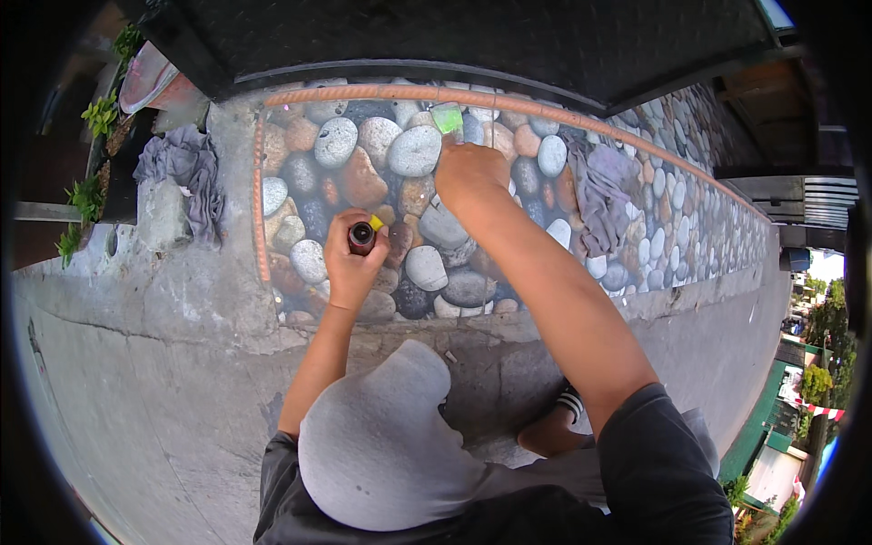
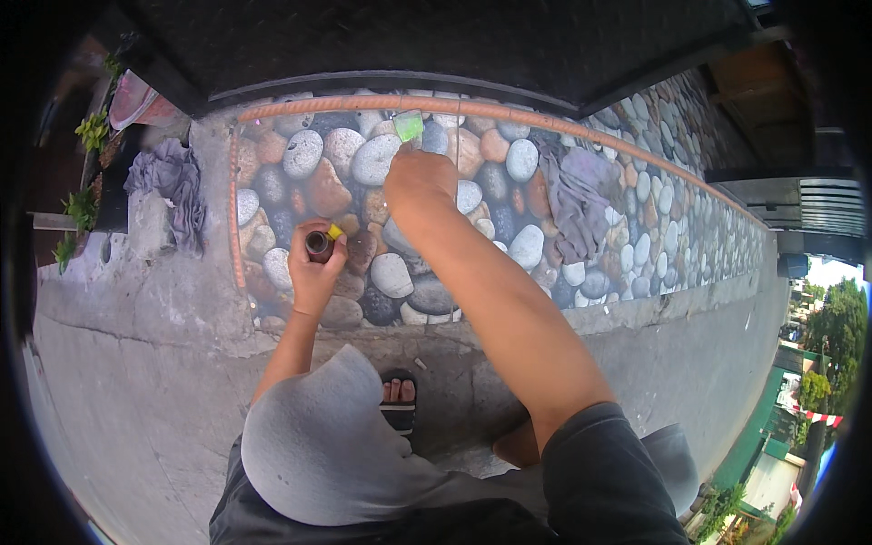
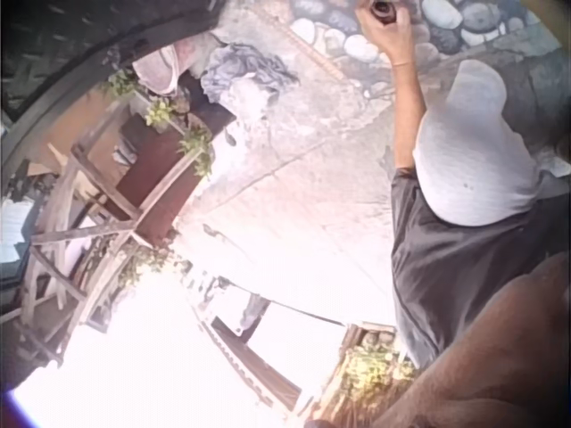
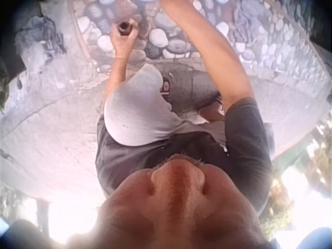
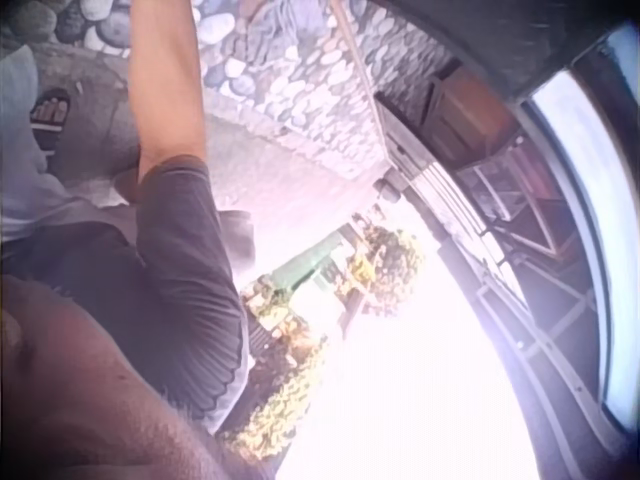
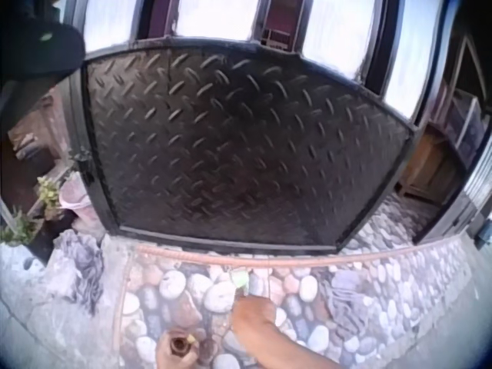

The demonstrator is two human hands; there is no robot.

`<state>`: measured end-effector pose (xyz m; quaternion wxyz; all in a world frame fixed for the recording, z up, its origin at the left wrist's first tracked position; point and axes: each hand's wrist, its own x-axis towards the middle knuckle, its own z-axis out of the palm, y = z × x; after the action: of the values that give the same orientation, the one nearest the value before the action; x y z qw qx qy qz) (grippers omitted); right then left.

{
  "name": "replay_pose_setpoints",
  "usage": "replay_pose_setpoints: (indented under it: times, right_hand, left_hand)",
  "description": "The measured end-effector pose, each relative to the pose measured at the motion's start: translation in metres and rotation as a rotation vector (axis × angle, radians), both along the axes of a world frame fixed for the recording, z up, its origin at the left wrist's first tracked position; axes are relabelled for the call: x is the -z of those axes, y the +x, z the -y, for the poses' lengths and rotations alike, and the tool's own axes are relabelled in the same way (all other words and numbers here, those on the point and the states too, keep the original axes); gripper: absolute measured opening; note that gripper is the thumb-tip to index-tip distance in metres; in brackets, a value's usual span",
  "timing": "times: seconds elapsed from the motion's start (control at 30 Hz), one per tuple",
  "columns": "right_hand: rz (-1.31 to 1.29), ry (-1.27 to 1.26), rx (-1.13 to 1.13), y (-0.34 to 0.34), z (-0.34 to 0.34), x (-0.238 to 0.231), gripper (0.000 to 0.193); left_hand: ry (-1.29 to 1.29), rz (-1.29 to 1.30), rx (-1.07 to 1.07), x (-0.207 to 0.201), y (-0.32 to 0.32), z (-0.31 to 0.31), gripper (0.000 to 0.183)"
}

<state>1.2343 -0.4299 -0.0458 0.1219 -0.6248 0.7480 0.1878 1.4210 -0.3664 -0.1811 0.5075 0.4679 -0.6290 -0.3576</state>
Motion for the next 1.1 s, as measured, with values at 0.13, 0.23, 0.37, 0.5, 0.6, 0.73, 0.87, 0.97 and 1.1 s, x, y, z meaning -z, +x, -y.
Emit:
replay_pose_setpoints:
  times: [0.13, 0.23, 0.37, 0.5, 0.6, 0.73, 0.87, 0.97, 1.1]
  right_hand:
    - [-0.069, -0.010, -0.039, 0.001, 0.000, 0.008, 0.039]
    - [-0.104, -0.019, -0.074, 0.004, -0.001, 0.011, 0.044]
    - [-0.151, -0.004, -0.123, 0.001, -0.008, 0.013, 0.047]
    - [-0.147, 0.011, -0.110, 0.007, 0.000, 0.009, 0.047]
    - [-0.131, 0.003, -0.150, 0.010, -0.005, 0.008, 0.043]
    - [-0.048, 0.002, -0.028, 0.000, 0.005, 0.004, 0.046]
    - [0.043, -0.040, -0.019, 0.002, -0.013, 0.010, 0.052]
    - [0.105, -0.039, -0.024, 0.005, -0.045, 0.023, 0.053]
    - [0.282, -0.138, -0.006, 0.004, -0.055, 0.029, 0.053]
  left_hand:
    - [0.034, -0.033, 0.013, -0.004, -0.003, 0.000, 0.028]
    - [0.031, -0.013, 0.007, -0.006, -0.003, 0.000, 0.028]
    - [0.036, -0.004, 0.008, -0.007, -0.003, 0.000, 0.028]
    - [0.050, -0.023, 0.002, -0.004, -0.004, 0.001, 0.028]
    - [0.009, -0.028, -0.006, 0.000, 0.000, 0.000, 0.029]
    - [-0.019, -0.003, -0.034, -0.009, -0.007, 0.002, 0.031]
    - [-0.044, -0.010, -0.031, -0.005, 0.000, 0.002, 0.031]
    - [-0.042, -0.026, -0.035, -0.007, -0.003, 0.000, 0.032]
    - [-0.043, -0.024, -0.033, -0.006, -0.003, -0.001, 0.033]
